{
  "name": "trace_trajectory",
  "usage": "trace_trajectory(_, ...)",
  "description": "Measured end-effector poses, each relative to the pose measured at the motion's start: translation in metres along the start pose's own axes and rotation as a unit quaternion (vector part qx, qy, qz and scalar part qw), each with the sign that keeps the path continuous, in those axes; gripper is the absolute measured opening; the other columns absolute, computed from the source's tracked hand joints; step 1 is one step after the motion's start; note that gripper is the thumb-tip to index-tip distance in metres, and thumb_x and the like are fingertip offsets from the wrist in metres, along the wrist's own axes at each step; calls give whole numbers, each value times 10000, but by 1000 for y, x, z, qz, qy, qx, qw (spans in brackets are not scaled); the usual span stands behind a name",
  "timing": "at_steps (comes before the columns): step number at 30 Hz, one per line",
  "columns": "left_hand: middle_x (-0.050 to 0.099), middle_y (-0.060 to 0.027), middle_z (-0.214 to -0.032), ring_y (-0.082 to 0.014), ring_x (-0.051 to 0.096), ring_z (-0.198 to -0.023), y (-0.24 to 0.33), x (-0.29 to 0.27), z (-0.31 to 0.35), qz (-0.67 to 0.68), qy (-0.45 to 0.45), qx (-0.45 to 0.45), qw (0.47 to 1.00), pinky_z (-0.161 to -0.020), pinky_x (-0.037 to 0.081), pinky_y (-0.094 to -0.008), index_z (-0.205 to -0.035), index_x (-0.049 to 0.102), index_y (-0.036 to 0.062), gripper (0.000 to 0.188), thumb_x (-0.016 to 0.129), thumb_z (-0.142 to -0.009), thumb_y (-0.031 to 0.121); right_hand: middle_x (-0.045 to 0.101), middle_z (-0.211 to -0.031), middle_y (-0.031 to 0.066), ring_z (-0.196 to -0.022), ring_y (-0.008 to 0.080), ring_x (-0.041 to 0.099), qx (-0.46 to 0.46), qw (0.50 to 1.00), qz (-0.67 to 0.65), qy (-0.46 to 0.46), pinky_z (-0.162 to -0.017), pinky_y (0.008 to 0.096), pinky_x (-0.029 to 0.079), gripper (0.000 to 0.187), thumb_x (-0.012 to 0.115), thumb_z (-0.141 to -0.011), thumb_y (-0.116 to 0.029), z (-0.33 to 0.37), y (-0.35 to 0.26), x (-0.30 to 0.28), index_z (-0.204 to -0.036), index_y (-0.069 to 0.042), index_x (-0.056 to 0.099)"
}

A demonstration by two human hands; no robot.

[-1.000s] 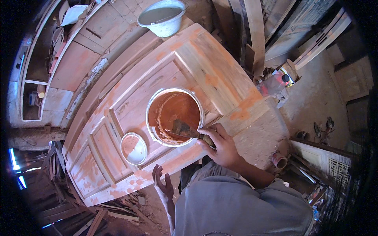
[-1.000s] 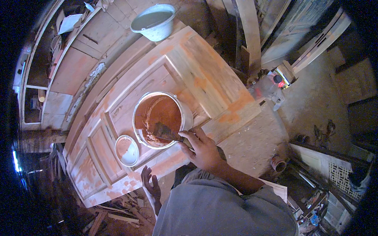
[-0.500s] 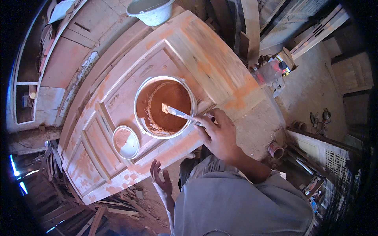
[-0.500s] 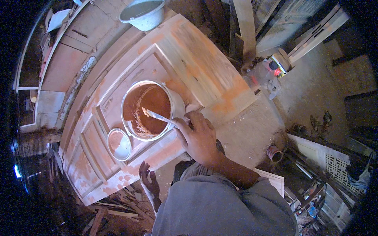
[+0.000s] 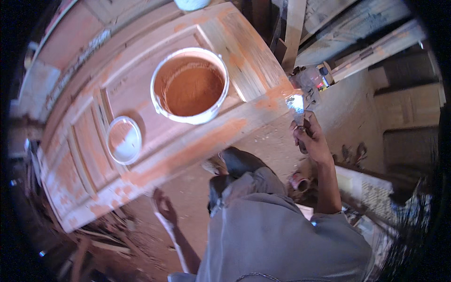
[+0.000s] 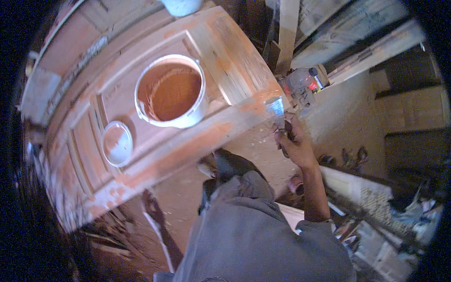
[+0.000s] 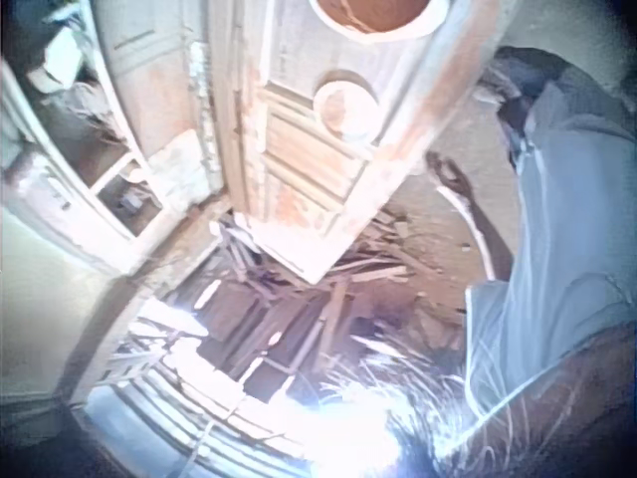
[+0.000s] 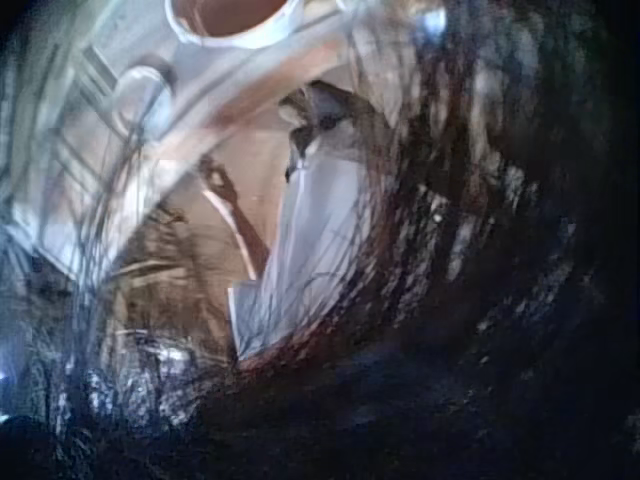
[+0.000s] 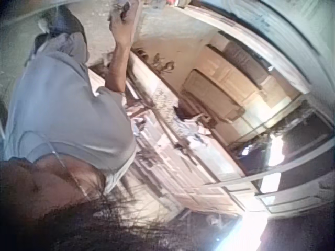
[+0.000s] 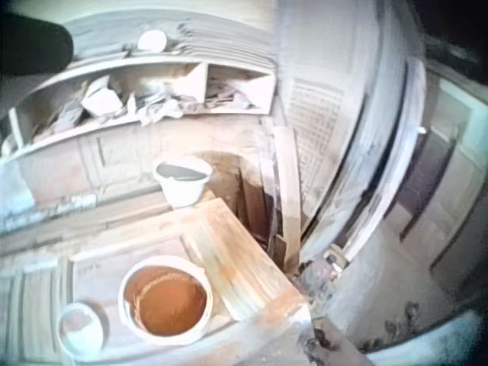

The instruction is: The person applies a brown substance to the panels and edges of a wooden door using a brush, periodically dipping the brush into a white bucket.

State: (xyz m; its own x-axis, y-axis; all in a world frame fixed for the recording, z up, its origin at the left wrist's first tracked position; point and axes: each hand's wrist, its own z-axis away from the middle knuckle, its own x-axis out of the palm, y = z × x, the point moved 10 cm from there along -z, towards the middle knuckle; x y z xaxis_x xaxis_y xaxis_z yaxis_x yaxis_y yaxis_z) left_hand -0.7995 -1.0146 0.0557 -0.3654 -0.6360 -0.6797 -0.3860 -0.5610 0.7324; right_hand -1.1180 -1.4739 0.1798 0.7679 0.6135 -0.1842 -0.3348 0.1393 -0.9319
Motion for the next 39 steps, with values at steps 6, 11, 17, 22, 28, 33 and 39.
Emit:
trace_trajectory(6,598,-152,-1300,-239,629,-1073,-6,-29,61,69,173,-123,975,-845,508,-308,-1369,501,-22,391,506,-1053,208,563,-956,18,-812,102,531,-18,999,-30,-32,-718,265,475,404,458,-1074,-334,-59,0,-56,-1396,-99,522)
trace_trajectory(11,643,-123,-1166,-176,622,-1001,-45,62,160,49,182,-276,943,-803,506,-286,-1341,535,-8,385,524,-1049,244,542,-912,35,-791,129,523,12,984,-119,-135,-719,287,467,387,444,-1075,-347,-115,0,-66,-1349,-84,519)
trace_trajectory(17,689,-48,-914,-152,619,-835,-57,299,345,270,131,-539,787,-715,508,-289,-1108,671,10,299,533,-1033,264,498,-840,49,-742,181,504,111,905,-285,-295,-698,346,445,446,376,-1068,-444,-140,23,-60,-1288,-76,499)
trace_trajectory(22,695,-166,-1140,-284,670,-996,58,412,322,255,-76,-433,861,-895,519,-376,-1238,614,-2,305,463,-1007,126,479,-796,19,-693,151,487,170,832,-362,-384,-684,339,441,458,346,-1070,-483,-136,18,-50,-1262,-102,511)
trace_trajectory(28,654,-195,-1267,-287,643,-1151,100,389,265,155,-38,-490,857,-961,501,-392,-1294,592,8,342,502,-1018,190,498,-804,19,-679,131,485,201,802,-350,-439,-678,335,442,486,324,-1069,-509,-139,5,-30,-1266,-111,523)
trace_trajectory(33,680,-164,-1167,-249,642,-1081,85,349,270,208,98,-513,827,-942,495,-372,-1278,603,-11,443,537,-1028,349,522,-830,28,-693,132,498,234,782,-380,-436,-749,352,430,500,331,-1060,-539,-130,0,-3,-1252,-122,529)
trace_trajectory(39,690,-157,-1090,-231,650,-1028,73,333,299,222,172,-517,809,-912,499,-358,-1250,616,-32,432,545,-1023,329,471,-802,-59,-717,90,465,176,730,-358,-556,-833,361,391,382,444,-1034,-532,-82,-22,60,-1136,-205,612)
